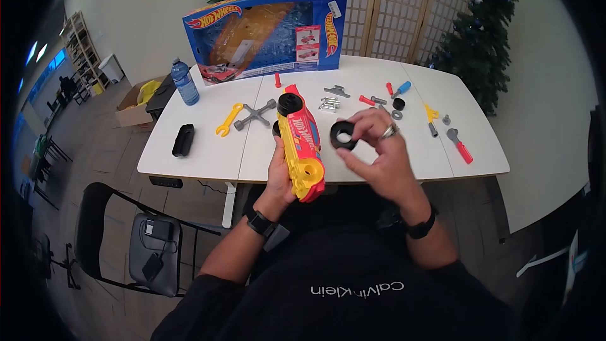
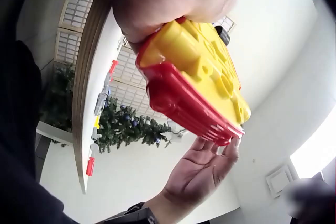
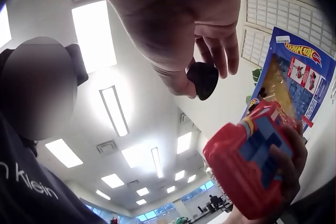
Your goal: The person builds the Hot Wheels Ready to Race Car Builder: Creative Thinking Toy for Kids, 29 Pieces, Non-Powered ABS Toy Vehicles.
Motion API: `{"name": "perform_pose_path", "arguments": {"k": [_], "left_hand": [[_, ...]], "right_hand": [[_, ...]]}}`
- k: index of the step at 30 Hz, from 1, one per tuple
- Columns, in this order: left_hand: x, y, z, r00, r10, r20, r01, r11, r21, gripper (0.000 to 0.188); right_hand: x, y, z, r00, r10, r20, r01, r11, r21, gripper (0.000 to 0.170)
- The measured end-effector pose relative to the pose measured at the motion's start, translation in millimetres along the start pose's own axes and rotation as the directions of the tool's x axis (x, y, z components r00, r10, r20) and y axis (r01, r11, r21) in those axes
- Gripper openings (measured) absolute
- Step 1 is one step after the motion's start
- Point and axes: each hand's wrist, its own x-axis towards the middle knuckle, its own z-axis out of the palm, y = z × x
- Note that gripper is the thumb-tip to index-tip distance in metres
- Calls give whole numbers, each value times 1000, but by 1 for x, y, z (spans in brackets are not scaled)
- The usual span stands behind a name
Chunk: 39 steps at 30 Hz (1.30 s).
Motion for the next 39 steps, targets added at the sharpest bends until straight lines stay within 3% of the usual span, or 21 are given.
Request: {"name": "perform_pose_path", "arguments": {"k": [2, 3, 4, 6, 8, 9, 11, 13, 17, 20, 23, 27, 29, 30, 32, 34, 35, 36, 37, 38, 39], "left_hand": [[3, -9, 15, 982, 95, -165, -104, 993, -46, 76], [2, -9, 17, 985, 87, -148, -92, 995, -29, 77], [-1, -5, 15, 996, 42, 81, -34, 995, -98, 76], [-1, -3, 6, 978, 35, 206, -23, 998, -60, 75], [-1, -5, 22, 977, 147, -157, -140, 989, 56, 72], [2, -5, 19, 957, 198, -213, -187, 980, 72, 68], [0, -1, 15, 952, 231, -200, -199, 966, 165, 67], [-3, -8, 9, 946, 230, -230, -193, 966, 173, 69], [2, -8, 19, 915, 325, -240, -255, 925, 282, 73], [3, -5, 22, 926, 336, -170, -265, 903, 339, 71], [0, 0, 29, 958, 221, -184, -112, 877, 467, 70], [-2, -5, 33, 951, 18, -309, 214, 685, 697, 60], [-3, -3, 37, 936, -181, -302, 348, 610, 712, 58], [-5, -3, 44, 932, -203, -299, 360, 590, 722, 58], [-10, 1, 58, 923, -289, -255, 357, 393, 848, 50], [-12, -2, 61, 956, -206, -209, 279, 422, 862, 47], [-11, -5, 71, 998, 28, -63, 53, 264, 963, 52], [-9, -7, 83, 964, 230, 131, -145, 46, 988, 56], [-6, -4, 96, 944, 295, 150, -89, -212, 973, 73], [0, -5, 100, 944, 301, 138, -78, -204, 976, 73], [7, -5, 103, 891, 296, 344, -141, -539, 830, 78]], "right_hand": [[-9, -16, 11, 984, -149, 100, 166, 969, -184, 32], [-14, -17, 19, 987, -95, 126, 114, 982, -150, 34], [-17, -15, 27, 989, -85, 123, 105, 981, -164, 40], [-20, -18, 37, 990, -77, 116, 109, 949, -295, 43], [-24, -14, 40, 988, -88, 128, 135, 891, -434, 48], [-26, -14, 41, 985, -130, 109, 168, 850, -499, 50], [-25, -10, 46, 992, -97, 84, 125, 877, -464, 50], [-29, -14, 44, 998, 46, 43, -27, 931, -363, 53], [-33, 10, 55, 990, 135, 27, -127, 972, -198, 89], [-26, 23, 46, 938, 345, 40, -341, 935, -95, 63], [-20, 34, 30, 956, 293, -14, -293, 956, -24, 52], [-20, 68, 18, 929, 361, -88, -359, 933, 36, 51], [-25, 86, 12, 973, 190, -134, -204, 974, -98, 46], [-27, 91, 7, 967, 195, -164, -212, 973, -93, 46], [-23, 94, -5, 943, 333, -13, -331, 930, -162, 51], [-27, 95, -8, 945, 328, -5, -323, 929, -181, 51], [-28, 97, -7, 939, 344, -2, -339, 924, -175, 50], [-30, 99, -6, 934, 358, 4, -352, 920, -172, 50], [-32, 99, -6, 937, 349, 17, -342, 927, -151, 49], [-35, 101, -4, 934, 356, 29, -348, 925, -151, 49], [-38, 105, -1, 949, 314, 44, -308, 946, -104, 49]]}}
